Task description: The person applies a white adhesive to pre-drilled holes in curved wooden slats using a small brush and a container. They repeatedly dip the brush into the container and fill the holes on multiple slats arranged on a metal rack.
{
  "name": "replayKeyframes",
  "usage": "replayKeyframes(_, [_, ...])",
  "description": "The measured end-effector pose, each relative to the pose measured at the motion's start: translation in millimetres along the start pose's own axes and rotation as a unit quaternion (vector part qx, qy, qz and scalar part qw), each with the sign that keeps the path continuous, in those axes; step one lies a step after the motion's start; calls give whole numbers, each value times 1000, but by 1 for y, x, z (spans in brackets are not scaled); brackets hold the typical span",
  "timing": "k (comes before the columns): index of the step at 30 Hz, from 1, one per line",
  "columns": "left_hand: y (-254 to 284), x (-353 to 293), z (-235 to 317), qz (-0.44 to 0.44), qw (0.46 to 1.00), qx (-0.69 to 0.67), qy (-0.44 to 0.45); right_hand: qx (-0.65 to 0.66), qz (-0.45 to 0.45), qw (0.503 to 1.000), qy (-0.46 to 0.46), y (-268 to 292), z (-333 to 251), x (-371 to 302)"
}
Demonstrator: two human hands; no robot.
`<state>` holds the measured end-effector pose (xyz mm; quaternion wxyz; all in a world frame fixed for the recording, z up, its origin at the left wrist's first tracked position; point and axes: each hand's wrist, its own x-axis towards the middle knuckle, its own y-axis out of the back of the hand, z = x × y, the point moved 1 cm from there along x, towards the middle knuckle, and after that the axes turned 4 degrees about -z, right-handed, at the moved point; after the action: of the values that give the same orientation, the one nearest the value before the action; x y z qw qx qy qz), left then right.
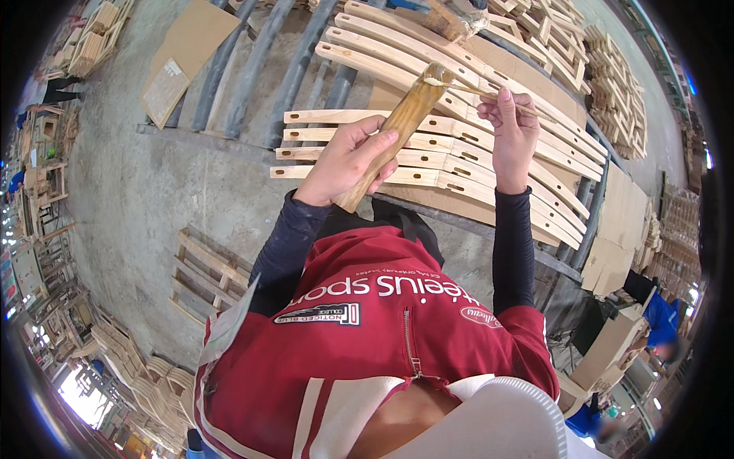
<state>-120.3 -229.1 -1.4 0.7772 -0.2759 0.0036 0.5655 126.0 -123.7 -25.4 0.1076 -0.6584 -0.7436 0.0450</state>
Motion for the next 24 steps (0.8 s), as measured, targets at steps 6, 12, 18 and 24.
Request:
replayKeyframes(6, [1,22,-5,34,999,2,-2,84,21,996,-32,22,5,20])
replayKeyframes(12, [12,42,-24,80,996,-22,14,-92,154,984,12,91,60,86])
replayKeyframes(18, [21,50,-35,106,992,-34,57,-146,215,962,-83,136,147,119])
replayKeyframes(24, [22,59,-42,141,986,-36,82,-138,244,952,-125,143,184,125])
